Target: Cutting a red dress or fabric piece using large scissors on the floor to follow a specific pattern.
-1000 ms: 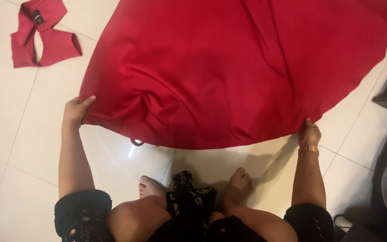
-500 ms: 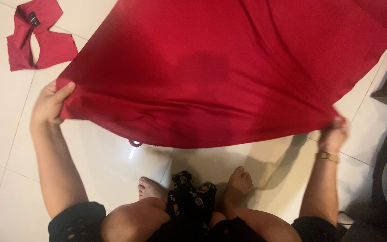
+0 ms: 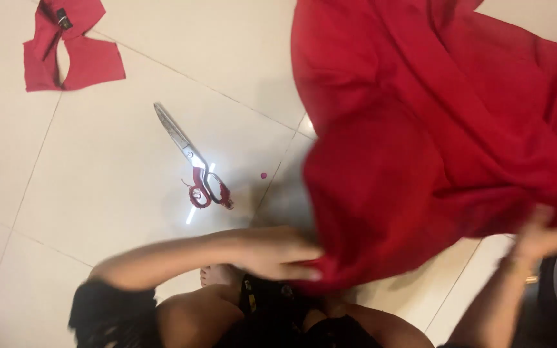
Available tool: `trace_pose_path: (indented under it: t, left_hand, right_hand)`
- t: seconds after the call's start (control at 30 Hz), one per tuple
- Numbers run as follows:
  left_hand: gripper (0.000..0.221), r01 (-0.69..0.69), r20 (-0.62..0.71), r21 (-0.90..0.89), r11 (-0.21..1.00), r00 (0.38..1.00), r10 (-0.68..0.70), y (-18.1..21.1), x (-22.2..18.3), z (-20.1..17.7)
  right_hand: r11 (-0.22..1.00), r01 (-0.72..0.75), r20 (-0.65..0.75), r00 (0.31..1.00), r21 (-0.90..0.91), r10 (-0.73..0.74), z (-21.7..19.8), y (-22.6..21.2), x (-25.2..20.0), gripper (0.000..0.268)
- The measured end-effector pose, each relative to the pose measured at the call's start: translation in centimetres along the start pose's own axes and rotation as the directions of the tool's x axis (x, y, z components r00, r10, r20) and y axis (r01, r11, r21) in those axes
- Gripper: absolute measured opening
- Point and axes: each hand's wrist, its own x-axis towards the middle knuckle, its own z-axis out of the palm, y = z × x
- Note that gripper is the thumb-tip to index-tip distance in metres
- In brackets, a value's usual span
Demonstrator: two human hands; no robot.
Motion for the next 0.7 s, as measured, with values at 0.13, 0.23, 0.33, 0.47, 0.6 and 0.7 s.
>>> trace_pose_path:
  t: [0.13,0.23,0.33,0.47,0.6,0.7]
  left_hand:
    - [0.015,0.019,-0.141,0.228,0.973,0.99,0.013,-9.5,7.6,4.5]
    - [0.022,0.02,-0.294,-0.021,1.0,0.955,-0.025,-9.6,10.9,3.7]
    - [0.021,-0.092,-0.271,-0.091,0.992,0.96,0.065,-13.3,13.0,8.9]
    - [0.022,-0.022,-0.23,-0.098,0.995,0.973,-0.001,-13.2,11.6,8.2]
    - [0.025,0.132,-0.267,-0.12,0.984,0.95,-0.16,-17.1,10.0,4.3]
    - [0.037,0.395,-0.32,-0.153,0.906,0.847,-0.424,-19.9,7.5,1.6]
  right_hand:
    - [0.637,-0.438,0.72,0.634,0.634,-0.281,-5.7,-27.6,-7.6,0.055]
    - [0.711,-0.33,0.774,0.403,0.621,-0.488,-9.6,-37.4,-10.9,0.141]
    - [0.746,-0.29,0.794,0.337,0.599,-0.507,-9.1,-37.5,-11.4,0.131]
    - [0.811,-0.191,0.83,0.221,0.552,-0.513,-8.4,-37.0,-11.6,0.113]
    - [0.861,-0.082,0.858,0.165,0.503,-0.486,-7.3,-36.0,-11.2,0.094]
    - [0.894,-0.006,0.888,0.115,0.448,-0.445,-7.1,-34.2,-11.6,0.081]
